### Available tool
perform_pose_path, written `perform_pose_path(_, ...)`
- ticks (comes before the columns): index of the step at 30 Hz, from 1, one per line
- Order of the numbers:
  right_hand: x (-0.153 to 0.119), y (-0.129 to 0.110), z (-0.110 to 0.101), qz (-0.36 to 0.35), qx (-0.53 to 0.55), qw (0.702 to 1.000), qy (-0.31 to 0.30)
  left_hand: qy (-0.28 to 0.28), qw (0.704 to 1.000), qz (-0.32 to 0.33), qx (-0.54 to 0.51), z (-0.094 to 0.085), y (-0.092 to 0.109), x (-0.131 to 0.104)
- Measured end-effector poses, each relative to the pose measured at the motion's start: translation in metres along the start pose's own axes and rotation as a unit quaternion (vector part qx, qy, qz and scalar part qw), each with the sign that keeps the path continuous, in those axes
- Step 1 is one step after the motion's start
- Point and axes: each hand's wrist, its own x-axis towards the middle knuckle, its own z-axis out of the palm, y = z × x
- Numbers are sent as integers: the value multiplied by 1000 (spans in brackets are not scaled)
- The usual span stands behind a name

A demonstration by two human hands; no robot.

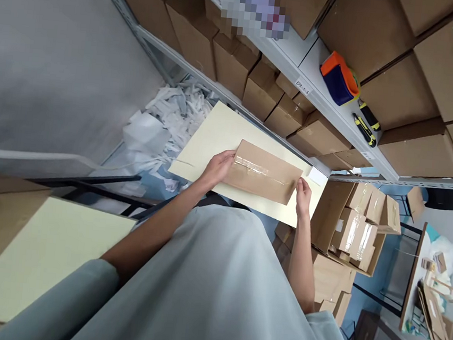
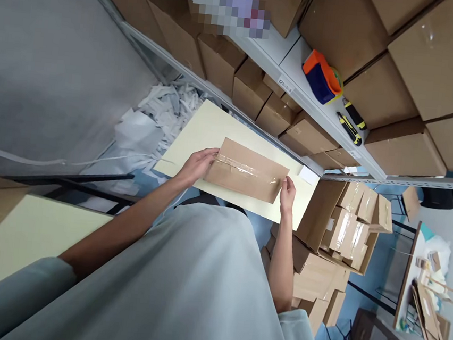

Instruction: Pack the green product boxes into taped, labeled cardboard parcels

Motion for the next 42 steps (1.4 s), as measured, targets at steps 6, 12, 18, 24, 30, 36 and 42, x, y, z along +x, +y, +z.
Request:
perform_pose_path(6,-28,-21,15,2,-38,997,72,-11,997,46,54,-19,-11,-22)
perform_pose_path(12,-74,-37,29,-20,-14,997,69,-7,976,103,192,-25,-7,-36)
perform_pose_path(18,-84,-49,36,-34,22,995,86,-8,947,83,309,-23,0,-19)
perform_pose_path(24,-81,-58,40,-39,33,994,92,15,959,32,280,-32,3,-10)
perform_pose_path(30,-90,-86,49,-102,25,995,4,-67,993,-14,99,-31,23,-6)
perform_pose_path(36,-84,-112,67,-149,-38,985,-73,-134,988,-69,-38,11,55,-5)
perform_pose_path(42,-63,-109,81,-90,-166,979,-73,-124,990,-70,-4,43,66,-3)
